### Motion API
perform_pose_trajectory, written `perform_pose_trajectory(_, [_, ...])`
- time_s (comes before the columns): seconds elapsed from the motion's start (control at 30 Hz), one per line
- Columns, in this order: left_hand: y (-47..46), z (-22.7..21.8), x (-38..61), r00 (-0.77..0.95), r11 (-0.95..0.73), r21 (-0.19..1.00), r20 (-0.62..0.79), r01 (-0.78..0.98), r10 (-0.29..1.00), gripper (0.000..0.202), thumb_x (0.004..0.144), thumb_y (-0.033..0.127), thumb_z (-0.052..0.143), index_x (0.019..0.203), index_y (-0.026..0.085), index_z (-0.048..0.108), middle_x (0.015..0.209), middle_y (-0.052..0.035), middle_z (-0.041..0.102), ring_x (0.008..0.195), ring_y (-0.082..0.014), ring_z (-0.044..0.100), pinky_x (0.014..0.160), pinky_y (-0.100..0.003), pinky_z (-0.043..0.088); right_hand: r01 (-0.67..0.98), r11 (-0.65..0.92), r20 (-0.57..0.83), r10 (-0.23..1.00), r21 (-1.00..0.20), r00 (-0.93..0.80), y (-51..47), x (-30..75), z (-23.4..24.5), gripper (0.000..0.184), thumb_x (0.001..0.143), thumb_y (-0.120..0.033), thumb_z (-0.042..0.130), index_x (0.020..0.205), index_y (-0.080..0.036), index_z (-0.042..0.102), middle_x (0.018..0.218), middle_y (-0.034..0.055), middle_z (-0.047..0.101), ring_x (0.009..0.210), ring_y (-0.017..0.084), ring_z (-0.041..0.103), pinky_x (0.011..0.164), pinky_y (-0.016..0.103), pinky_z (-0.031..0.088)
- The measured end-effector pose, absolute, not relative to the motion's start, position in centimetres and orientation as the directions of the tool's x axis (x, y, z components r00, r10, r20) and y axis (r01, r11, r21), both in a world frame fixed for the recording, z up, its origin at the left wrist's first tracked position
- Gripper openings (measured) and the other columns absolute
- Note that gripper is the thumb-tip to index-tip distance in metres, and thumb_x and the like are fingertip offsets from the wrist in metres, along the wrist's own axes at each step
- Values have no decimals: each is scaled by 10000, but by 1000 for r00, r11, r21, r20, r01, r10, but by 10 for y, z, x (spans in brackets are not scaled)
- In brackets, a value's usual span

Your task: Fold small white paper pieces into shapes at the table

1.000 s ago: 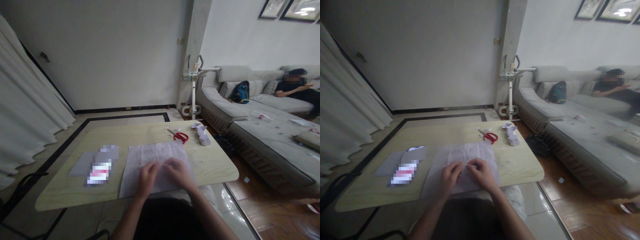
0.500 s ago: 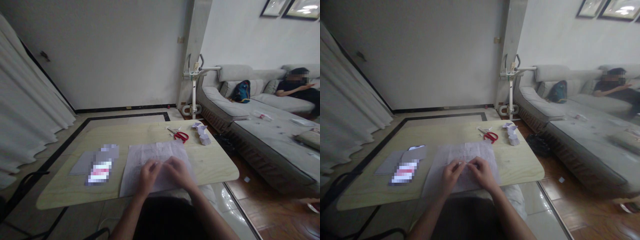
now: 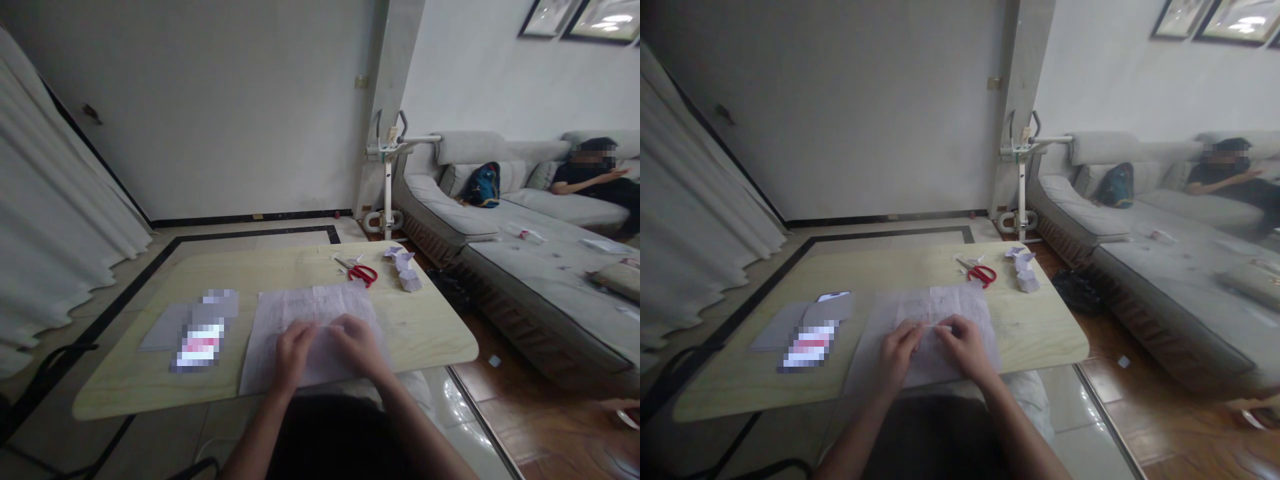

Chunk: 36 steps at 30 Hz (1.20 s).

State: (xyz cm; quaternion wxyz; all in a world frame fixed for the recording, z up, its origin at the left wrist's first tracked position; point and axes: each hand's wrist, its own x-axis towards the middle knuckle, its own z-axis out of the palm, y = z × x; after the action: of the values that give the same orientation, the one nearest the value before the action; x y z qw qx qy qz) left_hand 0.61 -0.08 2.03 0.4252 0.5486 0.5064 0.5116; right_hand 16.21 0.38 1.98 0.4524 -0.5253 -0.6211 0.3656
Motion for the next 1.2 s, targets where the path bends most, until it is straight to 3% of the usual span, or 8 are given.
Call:
perform_pose_trajectory(0.13, [-2, 22, 6, -32, -116, 987, 121, 110, 992, 273, 851, 392, 554, 764, 169, 685, 572, 42, 472, 564, -126, 446, 550, -219, 360, 316, 163, 158, 987, -935, -40, 3, 162, 20, 152, 815, -316, 602, 728, -204, 657, 678, 0, 660, 649, 161, 606, 573, 239, 451])
perform_pose_trajectory(0.33, [-2, 24, 7, -50, -123, 985, 130, 124, 990, 278, 831, 402, 571, 744, 168, 695, 568, 34, 499, 552, -127, 464, 551, -220, 380, 332, 189, 185, 982, -924, -46, 3, 163, 20, 195, 814, -331, 621, 690, -190, 675, 656, 10, 670, 636, 163, 606, 587, 243, 451])
perform_pose_trajectory(0.5, [1, 18, 7, -88, -50, 993, 59, 104, 994, 307, 767, 425, 642, 901, 158, 713, 590, 30, 556, 519, -116, 471, 493, -204, 369, 316, 174, 159, 984, -933, -74, 4, 162, 20, 189, 800, -314, 646, 677, -182, 705, 654, 12, 700, 625, 159, 623, 585, 233, 455])
perform_pose_trajectory(0.77, [1, 15, 6, -14, -75, 986, 78, 152, 997, 375, 818, 488, 575, 820, 140, 713, 531, 49, 453, 515, -109, 434, 485, -196, 342, 295, 116, 110, 993, -948, -38, 4, 161, 22, 163, 788, -314, 668, 704, -202, 749, 682, 11, 733, 660, 177, 655, 603, 238, 472])
perform_pose_trajectory(0.97, [-1, 12, 4, -35, -58, 990, 63, 128, 997, 423, 846, 524, 525, 837, 146, 715, 551, 35, 482, 532, -117, 456, 497, -200, 357, 286, 131, 129, 991, -949, -28, 4, 161, 22, 144, 797, -314, 650, 788, -213, 752, 748, 13, 739, 717, 181, 660, 635, 238, 479])
perform_pose_trajectory(1.2, [0, 11, 5, -83, -25, 994, 34, 106, 996, 442, 837, 530, 526, 851, 131, 718, 548, 23, 517, 522, -117, 481, 489, -198, 379, 283, 139, 134, 990, -949, -35, 3, 164, 19, 246, 822, -346, 604, 659, -172, 663, 628, 6, 648, 619, 151, 585, 557, 224, 425])
